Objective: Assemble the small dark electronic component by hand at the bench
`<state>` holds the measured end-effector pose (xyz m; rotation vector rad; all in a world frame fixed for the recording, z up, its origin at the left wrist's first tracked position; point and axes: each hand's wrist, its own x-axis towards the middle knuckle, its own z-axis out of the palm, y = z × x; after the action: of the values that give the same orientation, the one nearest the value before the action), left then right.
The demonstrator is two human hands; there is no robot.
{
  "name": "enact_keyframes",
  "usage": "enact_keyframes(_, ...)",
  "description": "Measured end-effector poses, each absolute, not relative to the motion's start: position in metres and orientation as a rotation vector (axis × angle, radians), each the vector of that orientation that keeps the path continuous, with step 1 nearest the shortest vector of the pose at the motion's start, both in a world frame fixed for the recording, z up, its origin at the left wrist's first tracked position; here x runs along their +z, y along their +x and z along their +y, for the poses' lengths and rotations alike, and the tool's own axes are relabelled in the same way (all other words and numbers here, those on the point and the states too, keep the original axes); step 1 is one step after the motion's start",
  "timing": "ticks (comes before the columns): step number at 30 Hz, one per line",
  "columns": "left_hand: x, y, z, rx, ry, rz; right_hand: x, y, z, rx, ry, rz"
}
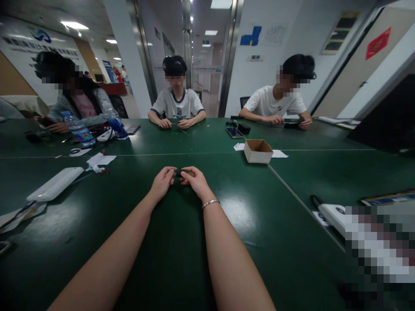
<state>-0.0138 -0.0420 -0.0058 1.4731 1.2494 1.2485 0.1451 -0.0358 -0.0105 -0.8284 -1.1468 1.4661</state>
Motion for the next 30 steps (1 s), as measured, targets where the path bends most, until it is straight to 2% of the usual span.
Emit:
enact_keyframes(10,-0.0054,-0.0085,-0.0375,1.379,1.369,1.246,-0.0019,0.1475,-0.0354,1.546,-0.789,-1.16)
enact_keyframes(17,-0.0045,-0.0093,-0.037,1.274,1.403,1.232,-0.0037,0.1488,-0.0346,1.544,-0.775,-1.172)
enact_keyframes(30,-0.001,-0.0097,-0.039,1.306,1.361,1.203,-0.0043,0.1509,-0.033,1.552,-0.763,-1.183)
